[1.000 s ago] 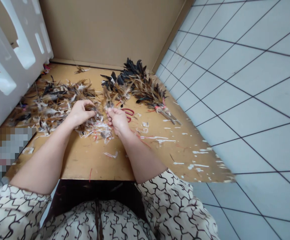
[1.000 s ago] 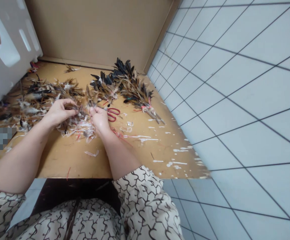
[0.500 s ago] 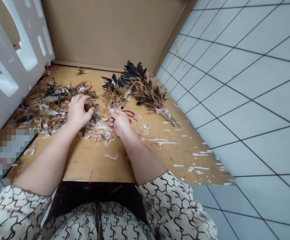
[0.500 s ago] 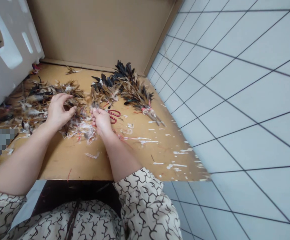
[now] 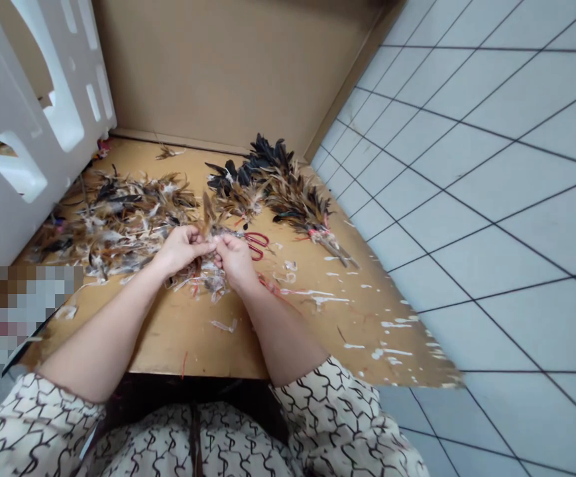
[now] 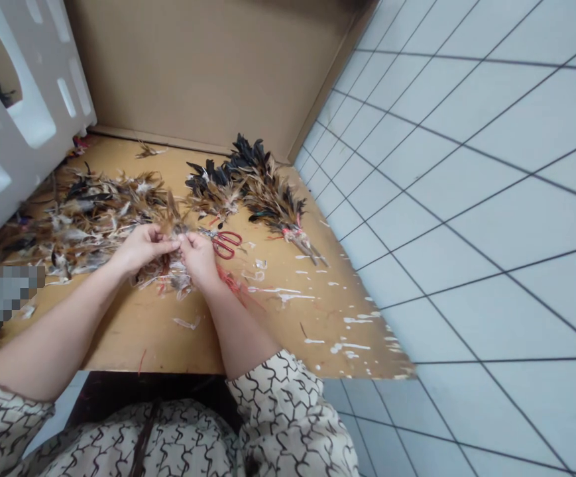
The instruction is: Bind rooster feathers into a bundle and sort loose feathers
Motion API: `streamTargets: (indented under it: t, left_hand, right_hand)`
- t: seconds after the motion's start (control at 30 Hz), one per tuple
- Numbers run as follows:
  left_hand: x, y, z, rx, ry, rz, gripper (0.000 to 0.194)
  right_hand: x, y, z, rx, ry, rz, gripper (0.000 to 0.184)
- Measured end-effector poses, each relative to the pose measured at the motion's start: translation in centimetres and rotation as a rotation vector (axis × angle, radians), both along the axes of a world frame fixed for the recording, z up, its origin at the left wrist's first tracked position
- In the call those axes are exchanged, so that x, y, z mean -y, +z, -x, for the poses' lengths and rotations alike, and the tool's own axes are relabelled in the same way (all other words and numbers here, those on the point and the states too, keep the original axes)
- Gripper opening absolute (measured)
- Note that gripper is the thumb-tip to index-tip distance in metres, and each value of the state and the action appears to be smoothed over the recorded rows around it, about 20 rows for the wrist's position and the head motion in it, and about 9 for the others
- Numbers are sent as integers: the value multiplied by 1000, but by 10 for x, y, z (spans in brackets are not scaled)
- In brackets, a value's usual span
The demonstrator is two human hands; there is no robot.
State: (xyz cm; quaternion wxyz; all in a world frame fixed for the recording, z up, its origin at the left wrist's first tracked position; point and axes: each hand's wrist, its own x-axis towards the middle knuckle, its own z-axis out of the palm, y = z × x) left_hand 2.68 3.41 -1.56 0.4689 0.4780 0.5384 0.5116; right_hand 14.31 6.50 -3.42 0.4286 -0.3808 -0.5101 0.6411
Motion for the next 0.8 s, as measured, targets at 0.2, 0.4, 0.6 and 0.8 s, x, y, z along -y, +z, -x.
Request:
streamTargets:
  t: [0.2,0.4,0.6,0.8]
  left_hand:
    - [2,3,3,71,7,94,41]
    - [1,3,6,117,-3,85,39]
    - [-1,4,7,162,-25,85,38]
    - [-3,3,5,215,46,14,32]
  right_hand:
    - [1,3,-4,60,122,-6,32]
    - [-1,5,-7,55,215,9,36]
    - [-2,6,-10,19,298,11,38]
    - [-2,6,-10,1,333,5,37]
